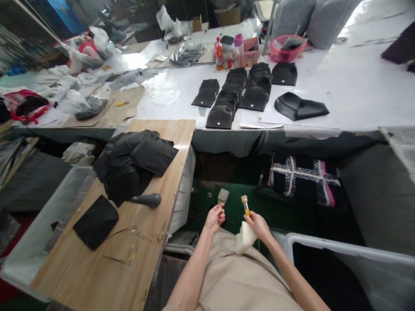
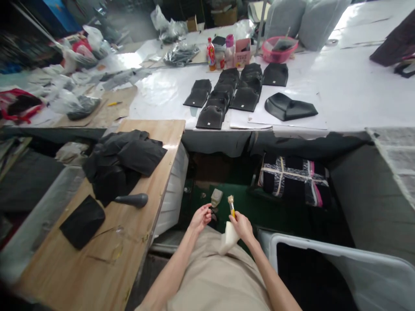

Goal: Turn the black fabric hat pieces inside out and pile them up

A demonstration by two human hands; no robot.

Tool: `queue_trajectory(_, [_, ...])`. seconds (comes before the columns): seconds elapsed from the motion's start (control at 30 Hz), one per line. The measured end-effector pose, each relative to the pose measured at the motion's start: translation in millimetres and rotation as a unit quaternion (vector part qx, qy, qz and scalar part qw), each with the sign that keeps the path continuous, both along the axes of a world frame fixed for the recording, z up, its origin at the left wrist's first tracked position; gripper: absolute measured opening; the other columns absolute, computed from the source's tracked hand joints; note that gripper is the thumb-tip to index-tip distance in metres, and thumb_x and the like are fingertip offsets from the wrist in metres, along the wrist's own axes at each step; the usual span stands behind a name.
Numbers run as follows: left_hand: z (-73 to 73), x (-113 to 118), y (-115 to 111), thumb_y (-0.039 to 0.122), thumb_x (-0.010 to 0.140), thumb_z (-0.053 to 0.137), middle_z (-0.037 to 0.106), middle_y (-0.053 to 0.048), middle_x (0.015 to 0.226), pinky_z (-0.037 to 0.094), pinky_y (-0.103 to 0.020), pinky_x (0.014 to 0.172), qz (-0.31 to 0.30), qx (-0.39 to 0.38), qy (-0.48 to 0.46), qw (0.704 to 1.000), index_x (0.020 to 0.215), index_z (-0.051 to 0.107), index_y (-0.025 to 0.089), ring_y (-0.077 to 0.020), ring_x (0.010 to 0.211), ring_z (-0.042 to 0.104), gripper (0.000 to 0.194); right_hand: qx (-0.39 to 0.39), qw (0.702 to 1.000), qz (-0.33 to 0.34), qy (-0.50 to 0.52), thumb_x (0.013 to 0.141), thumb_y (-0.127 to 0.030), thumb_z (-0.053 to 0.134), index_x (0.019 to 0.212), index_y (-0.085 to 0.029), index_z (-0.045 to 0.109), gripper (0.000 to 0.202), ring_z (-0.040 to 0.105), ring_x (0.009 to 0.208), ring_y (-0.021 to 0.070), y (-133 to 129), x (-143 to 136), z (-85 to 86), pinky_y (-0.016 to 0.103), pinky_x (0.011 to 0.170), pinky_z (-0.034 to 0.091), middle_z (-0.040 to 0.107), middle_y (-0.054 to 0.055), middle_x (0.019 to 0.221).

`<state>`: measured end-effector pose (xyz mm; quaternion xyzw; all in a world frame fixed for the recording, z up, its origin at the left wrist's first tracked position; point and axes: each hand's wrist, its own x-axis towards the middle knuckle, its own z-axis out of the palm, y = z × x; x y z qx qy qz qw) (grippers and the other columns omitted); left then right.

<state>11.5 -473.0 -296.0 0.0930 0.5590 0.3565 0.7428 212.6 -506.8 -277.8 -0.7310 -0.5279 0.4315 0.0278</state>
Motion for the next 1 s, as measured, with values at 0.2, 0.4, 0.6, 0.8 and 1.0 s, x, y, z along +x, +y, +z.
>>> queue_trajectory(0.2, [-57.0,3,52,0.039,0.058,0.086,0.048,0.005,0.061,0.032,-0.015,0.044,0.016,-0.038,0.007,0.999,0.074,0.050,0.014,-0.0035,0.049,0.046,0.047,-0.016,0.999,0.031,-0.003,0.090,-0.029,0.045,0.070,-0.020,0.055,0.024,0.061,0.064,0.0177,72,-16,-28.7,0.024,0.053,0.031,0.065,0.003,0.069])
queue_trajectory(0.4, [-121.0,-19,92,0.078,0.058,0.063,0.036,0.009,0.048,0.012,-0.016,0.036,0.019,-0.092,0.113,0.989,0.064,0.038,0.019,-0.0021,0.036,0.031,0.065,-0.051,0.995,0.091,-0.008,0.092,-0.028,0.045,0.082,-0.020,0.061,0.021,0.065,0.073,0.0180,162,-43,-86.2,0.023,0.056,0.034,0.070,0.004,0.080])
queue_trajectory(0.6, [-213.8,-37,126,0.068,0.074,0.053,0.035,0.010,0.039,0.017,-0.018,0.036,-0.042,-0.142,0.219,0.964,0.075,0.051,0.018,-0.0067,0.029,0.031,0.050,-0.099,0.981,0.168,0.012,0.093,-0.027,0.054,0.095,-0.016,0.065,0.016,0.066,0.081,0.0183,254,-67,-193.1,0.027,0.068,0.047,0.069,0.006,0.087])
queue_trajectory(0.8, [-323.7,-33,149,0.030,0.080,0.055,0.050,0.003,0.052,0.036,-0.022,0.049,-0.149,-0.163,0.331,0.917,0.073,0.054,0.018,-0.0120,0.048,0.052,0.015,-0.100,0.978,0.179,0.032,0.093,-0.034,0.058,0.120,-0.019,0.058,0.031,0.060,0.104,0.0215,324,-71,-296.2,0.039,0.087,0.053,0.058,0.008,0.122])
queue_trajectory(1.0, [-434.2,-27,174,0.031,0.074,0.065,0.068,-0.012,0.088,0.043,-0.037,0.086,-0.300,-0.114,0.396,0.860,0.080,0.063,0.018,-0.0303,0.103,0.062,0.015,-0.040,0.986,0.150,0.052,0.093,-0.035,0.058,0.121,-0.017,0.057,0.033,0.061,0.103,0.0222,361,-73,-399.8,0.042,0.087,0.053,0.058,0.008,0.121])
